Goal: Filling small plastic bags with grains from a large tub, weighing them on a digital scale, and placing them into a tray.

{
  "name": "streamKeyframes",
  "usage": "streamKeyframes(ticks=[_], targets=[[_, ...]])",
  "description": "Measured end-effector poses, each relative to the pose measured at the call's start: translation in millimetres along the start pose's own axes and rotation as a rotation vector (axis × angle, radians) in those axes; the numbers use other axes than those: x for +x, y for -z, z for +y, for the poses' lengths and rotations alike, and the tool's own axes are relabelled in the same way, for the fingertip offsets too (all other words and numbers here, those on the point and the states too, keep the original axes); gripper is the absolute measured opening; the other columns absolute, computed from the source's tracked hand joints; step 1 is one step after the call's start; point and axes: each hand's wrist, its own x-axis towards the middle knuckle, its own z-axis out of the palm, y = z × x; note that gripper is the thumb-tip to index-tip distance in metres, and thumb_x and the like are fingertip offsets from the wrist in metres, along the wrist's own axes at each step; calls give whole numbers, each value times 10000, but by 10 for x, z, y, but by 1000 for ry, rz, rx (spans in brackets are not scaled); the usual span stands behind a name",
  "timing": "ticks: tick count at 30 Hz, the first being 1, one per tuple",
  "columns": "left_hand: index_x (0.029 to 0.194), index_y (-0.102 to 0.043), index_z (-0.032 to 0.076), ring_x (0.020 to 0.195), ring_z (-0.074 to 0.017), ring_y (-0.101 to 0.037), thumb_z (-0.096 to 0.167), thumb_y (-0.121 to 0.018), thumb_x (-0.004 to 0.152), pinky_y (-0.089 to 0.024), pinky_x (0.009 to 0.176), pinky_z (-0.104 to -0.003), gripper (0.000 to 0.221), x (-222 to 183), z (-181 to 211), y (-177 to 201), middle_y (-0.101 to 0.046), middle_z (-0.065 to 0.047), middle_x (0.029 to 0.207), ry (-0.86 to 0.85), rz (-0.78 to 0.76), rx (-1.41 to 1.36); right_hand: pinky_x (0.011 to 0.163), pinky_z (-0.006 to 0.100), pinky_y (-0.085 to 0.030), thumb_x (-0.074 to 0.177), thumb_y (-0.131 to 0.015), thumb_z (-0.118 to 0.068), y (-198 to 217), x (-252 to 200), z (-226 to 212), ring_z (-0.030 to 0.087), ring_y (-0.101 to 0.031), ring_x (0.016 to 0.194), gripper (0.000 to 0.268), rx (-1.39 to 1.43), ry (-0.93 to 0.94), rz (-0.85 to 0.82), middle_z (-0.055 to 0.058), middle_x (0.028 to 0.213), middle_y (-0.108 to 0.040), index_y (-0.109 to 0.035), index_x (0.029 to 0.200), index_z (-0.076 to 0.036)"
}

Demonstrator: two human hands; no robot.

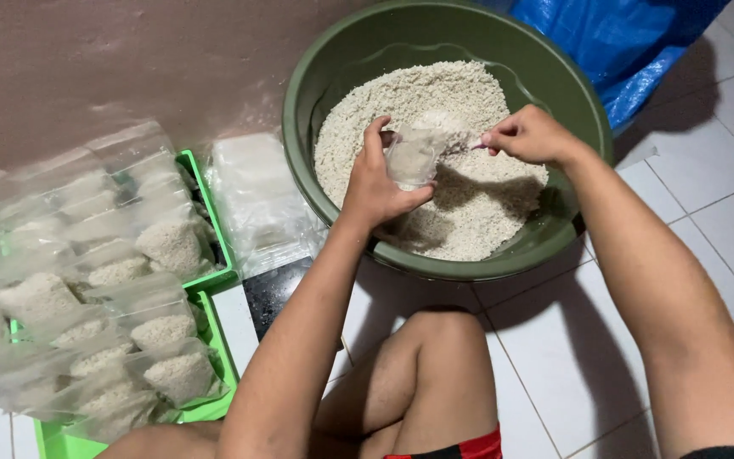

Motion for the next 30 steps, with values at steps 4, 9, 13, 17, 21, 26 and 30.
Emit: streamKeyframes(ticks=[4, 9, 13, 17, 21, 26, 30], targets=[[1442, -257, 82, 1187, -418, -598, 361, -923, 566, -470, 1034, -560, 1136, 7, 42, 5, -617, -211, 1221, 30, -8, 1, 591, 334, -407, 906, -634, -287, 456, -249, -207, 181, -517, 576, 197, -93, 23, 39, 64, 553, -606, -774, 796, -202], [1506, -55, 126, 1189, -389, -595, 316, -927, 613, -513, 966, -493, 1262, 53, 88, 27, -562, -235, 1308, 110, -100, 54, 468, 294, -186, 1001, -657, -290, 753, -566, -662, 104, -248, 438, 315, -131, 70, 13, 9, 450, -422, -771, 778, -98], [1516, -8, 130, 1135, -368, -627, 294, -929, 620, -542, 929, -455, 1296, 48, 66, 19, -563, -230, 1294, 93, -94, 34, 456, 289, -162, 1001, -642, -297, 752, -587, -802, 101, -224, 435, 320, -106, 97, -24, 6, 445, -373, -759, 782, -94], [1521, 14, 142, 1083, -352, -660, 311, -907, 646, -531, 912, -440, 1281, 39, 59, 22, -569, -257, 1283, 59, -95, 39, 486, 295, -274, 971, -661, -294, 674, -524, -904, 113, -377, 484, 256, -206, 94, -75, 21, 600, -637, -808, 870, -110], [1522, 15, 143, 1225, -405, -593, 341, -899, 661, -490, 977, -489, 1271, 35, 53, 30, -553, -336, 1302, 31, -97, 51, 498, 309, -315, 949, -658, -312, 636, -464, -964, 126, -425, 497, 227, -301, 93, -123, 25, 722, -739, -818, 981, -155], [1520, 46, 96, 1285, -412, -548, 340, -888, 703, -474, 1021, -501, 1266, 53, 10, 2, -562, -346, 1266, -10, -111, 63, 593, 327, -420, 957, -631, -308, 668, -439, -1123, 142, -598, 627, 251, -409, 81, -167, 55, 799, -778, -802, 1034, -142], [1520, 45, 92, 1283, -429, -557, 339, -888, 707, -480, 1032, -498, 1262, 49, -25, -18, -559, -376, 1275, -45, -105, 83, 611, 344, -445, 952, -623, -330, 679, -385, -1311, 158, -649, 694, 270, -585, 86, -209, 36, 833, -788, -801, 1036, -145]])
